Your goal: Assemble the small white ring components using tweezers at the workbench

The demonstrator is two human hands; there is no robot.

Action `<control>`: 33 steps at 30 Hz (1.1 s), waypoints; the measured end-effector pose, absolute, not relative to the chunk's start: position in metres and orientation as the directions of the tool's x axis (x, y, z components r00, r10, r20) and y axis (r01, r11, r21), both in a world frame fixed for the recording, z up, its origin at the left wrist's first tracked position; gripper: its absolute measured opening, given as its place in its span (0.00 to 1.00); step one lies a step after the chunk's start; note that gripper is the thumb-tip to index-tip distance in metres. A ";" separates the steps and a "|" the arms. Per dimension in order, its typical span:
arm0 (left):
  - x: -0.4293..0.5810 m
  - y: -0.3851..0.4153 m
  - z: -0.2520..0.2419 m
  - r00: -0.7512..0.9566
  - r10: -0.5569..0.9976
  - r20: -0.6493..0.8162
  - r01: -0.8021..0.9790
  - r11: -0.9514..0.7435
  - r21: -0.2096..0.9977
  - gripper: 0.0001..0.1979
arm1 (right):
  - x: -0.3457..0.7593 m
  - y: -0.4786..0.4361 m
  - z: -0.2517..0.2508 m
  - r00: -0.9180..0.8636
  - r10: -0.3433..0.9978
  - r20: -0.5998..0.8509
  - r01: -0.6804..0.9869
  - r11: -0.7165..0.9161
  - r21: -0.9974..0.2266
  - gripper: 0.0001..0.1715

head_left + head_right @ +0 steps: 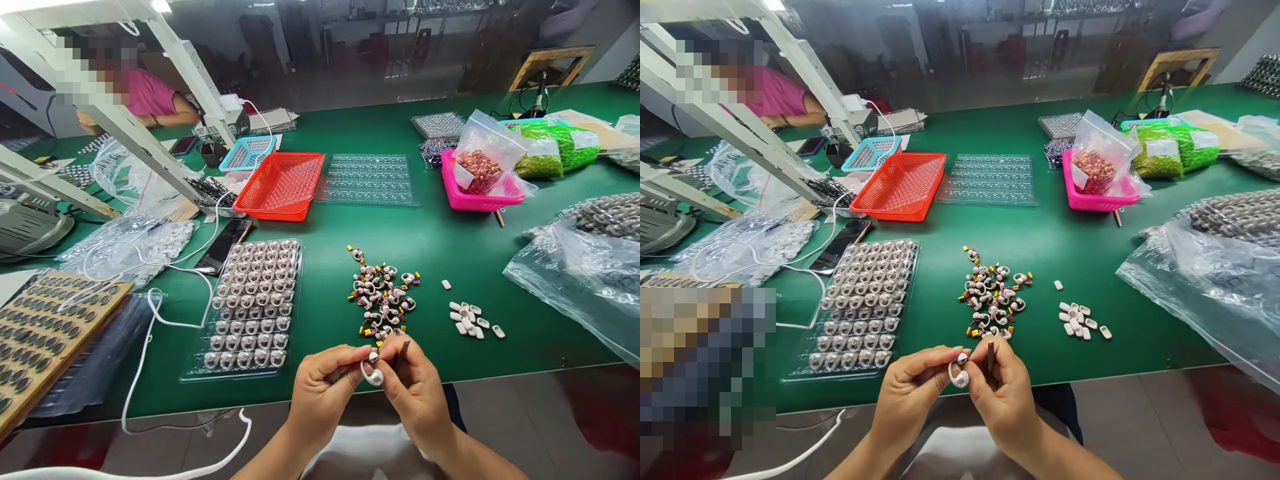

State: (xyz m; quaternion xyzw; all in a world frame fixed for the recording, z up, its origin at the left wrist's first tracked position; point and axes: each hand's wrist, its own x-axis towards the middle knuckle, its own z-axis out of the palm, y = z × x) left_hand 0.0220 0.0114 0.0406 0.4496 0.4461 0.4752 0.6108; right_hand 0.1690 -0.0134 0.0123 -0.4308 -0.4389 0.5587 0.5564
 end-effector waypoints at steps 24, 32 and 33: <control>0.022 0.016 0.052 0.274 0.909 -0.314 -0.184 0.370 0.910 0.07 | 0.182 -0.003 0.018 -0.071 0.997 -0.003 -0.121 -0.012 -0.993 0.08; 0.026 0.012 0.046 0.201 0.932 -0.302 -0.278 0.350 0.895 0.11 | 0.173 -0.006 0.012 0.008 0.974 0.227 -0.057 0.227 -0.972 0.07; 0.026 0.012 0.047 0.190 0.932 -0.307 -0.283 0.352 0.892 0.12 | 0.174 -0.005 0.013 -0.003 0.949 0.315 0.005 0.315 -0.949 0.11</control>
